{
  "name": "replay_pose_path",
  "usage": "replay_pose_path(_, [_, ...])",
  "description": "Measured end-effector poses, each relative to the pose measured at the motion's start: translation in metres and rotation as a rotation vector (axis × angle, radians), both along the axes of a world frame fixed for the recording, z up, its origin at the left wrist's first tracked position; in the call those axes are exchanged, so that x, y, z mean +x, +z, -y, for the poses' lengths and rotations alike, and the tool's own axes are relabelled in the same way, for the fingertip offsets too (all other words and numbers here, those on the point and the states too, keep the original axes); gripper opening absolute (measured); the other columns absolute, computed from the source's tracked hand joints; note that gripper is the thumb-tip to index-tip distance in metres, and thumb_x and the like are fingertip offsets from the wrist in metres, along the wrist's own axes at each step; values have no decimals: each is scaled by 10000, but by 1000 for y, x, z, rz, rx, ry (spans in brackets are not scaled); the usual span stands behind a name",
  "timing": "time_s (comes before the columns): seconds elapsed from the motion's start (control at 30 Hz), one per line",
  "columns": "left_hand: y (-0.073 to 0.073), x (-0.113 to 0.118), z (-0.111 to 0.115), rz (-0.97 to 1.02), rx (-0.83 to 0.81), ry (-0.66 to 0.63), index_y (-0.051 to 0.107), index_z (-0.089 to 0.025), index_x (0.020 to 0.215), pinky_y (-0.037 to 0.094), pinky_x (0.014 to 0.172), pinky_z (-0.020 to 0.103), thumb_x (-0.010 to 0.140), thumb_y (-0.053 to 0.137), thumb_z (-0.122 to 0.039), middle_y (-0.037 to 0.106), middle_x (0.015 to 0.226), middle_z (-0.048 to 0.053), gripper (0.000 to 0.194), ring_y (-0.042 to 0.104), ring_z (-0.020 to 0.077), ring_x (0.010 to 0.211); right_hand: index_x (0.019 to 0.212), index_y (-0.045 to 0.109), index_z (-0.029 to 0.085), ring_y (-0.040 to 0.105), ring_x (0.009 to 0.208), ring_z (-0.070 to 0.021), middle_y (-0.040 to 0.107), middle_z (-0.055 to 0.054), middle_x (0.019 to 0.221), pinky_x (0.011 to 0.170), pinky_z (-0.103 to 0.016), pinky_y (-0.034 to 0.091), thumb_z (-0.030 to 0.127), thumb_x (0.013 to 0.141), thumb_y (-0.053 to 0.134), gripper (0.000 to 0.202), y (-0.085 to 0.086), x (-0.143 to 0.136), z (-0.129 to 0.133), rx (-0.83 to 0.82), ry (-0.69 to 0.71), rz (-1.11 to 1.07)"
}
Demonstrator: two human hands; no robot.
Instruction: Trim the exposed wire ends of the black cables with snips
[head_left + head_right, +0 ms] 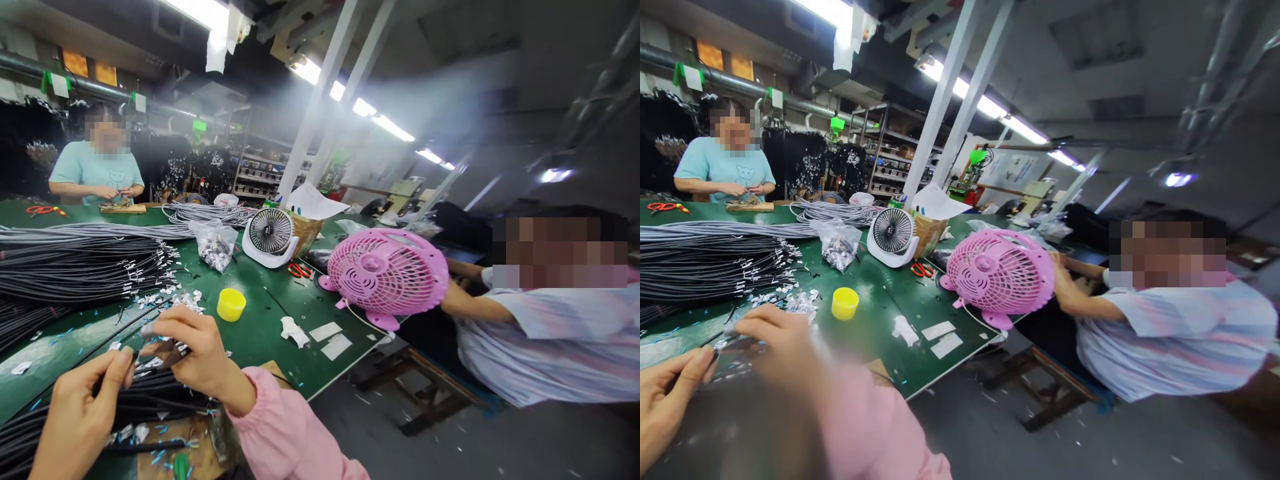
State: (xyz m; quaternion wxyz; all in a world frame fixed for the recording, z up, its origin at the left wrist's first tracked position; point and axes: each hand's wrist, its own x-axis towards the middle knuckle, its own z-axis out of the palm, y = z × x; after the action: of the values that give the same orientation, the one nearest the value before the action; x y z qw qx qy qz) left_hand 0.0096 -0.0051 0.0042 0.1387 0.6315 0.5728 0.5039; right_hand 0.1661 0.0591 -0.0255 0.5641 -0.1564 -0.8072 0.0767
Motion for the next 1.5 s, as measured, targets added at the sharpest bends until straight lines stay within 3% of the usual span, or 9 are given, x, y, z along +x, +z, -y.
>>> replay_pose_path(0.2, [0, 2, 0, -30, -16, 12, 563, -225, 379, 340, 316, 200, 782, 480, -800, 498, 360, -29, 707, 425, 109, 302, 832, 692, 196, 604, 589, -142, 667, -33, 719, 527, -239, 494, 152, 921, 536, 185, 5, 10, -1, 132, -175, -30])
replay_pose_path(0.3, [-4, 0, 0, 6, 13, 31, 577, -218, 393, 346, 324, 197, 779, 495, -832, 511, 371, -27, 730, 427, 105, 309, 741, 659, 201, 568, 601, -150, 628, -31, 693, 561, -259, 482, 178, 938, 547, 227, 11, 15, -4, -118, -320, -144])
replay_pose_path(0.4, [-6, -2, 0, 45, 19, 44, 570, -216, 410, 417, 375, 199, 756, 486, -892, 536, 400, -17, 764, 511, 130, 362, 566, 544, 200, 442, 512, -109, 478, 37, 550, 509, -233, 394, 284, 932, 673, 397, 12, 8, -1, -360, -173, -95])
replay_pose_path(0.5, [-7, -3, 0, 63, 37, 44, 559, -218, 406, 417, 358, 205, 755, 482, -900, 525, 388, -18, 769, 509, 134, 346, 624, 641, 189, 470, 519, -101, 540, 39, 581, 506, -218, 406, 232, 829, 739, 231, 12, -4, 7, -446, -91, -113])
replay_pose_path(0.57, [-7, -3, 1, 48, 73, 44, 567, -221, 404, 416, 349, 198, 785, 511, -847, 533, 383, -23, 735, 507, 129, 330, 702, 716, 187, 521, 539, -112, 613, 18, 627, 526, -226, 444, 160, 755, 727, 61, 12, -7, 13, -444, -122, -146])
replay_pose_path(0.77, [-9, 1, 3, -1, 258, 29, 699, -246, 546, 459, 410, 127, 873, 615, -597, 672, 487, -60, 487, 606, 97, 383, 645, 710, 187, 526, 506, -114, 604, 15, 575, 470, -225, 399, 120, 712, 721, 96, 11, -7, 20, -414, -124, -142])
replay_pose_path(1.1, [-16, 5, 6, -20, 234, 81, 743, -271, 633, 488, 411, 142, 846, 610, -734, 738, 564, -55, 527, 652, 105, 415, 900, 780, 176, 608, 565, -120, 714, -34, 717, 529, -205, 502, 158, 848, 647, 144, 2, -1, 20, -135, -124, -184])
replay_pose_path(1.33, [-21, 4, 7, -50, 265, 124, 742, -278, 656, 457, 412, 134, 866, 599, -732, 722, 566, -76, 521, 596, 75, 394, 669, 756, 149, 401, 416, -75, 589, 5, 539, 397, -187, 337, 195, 702, 663, 109, 17, -10, 24, -466, -215, -252])
replay_pose_path(1.5, [-19, 4, 7, -26, 249, 107, 725, -274, 627, 462, 406, 157, 844, 594, -764, 709, 545, -61, 552, 596, 91, 394, 588, 710, 151, 440, 435, -82, 575, 4, 505, 428, -183, 345, 208, 712, 631, 157, 14, -12, 23, -426, -168, -239])
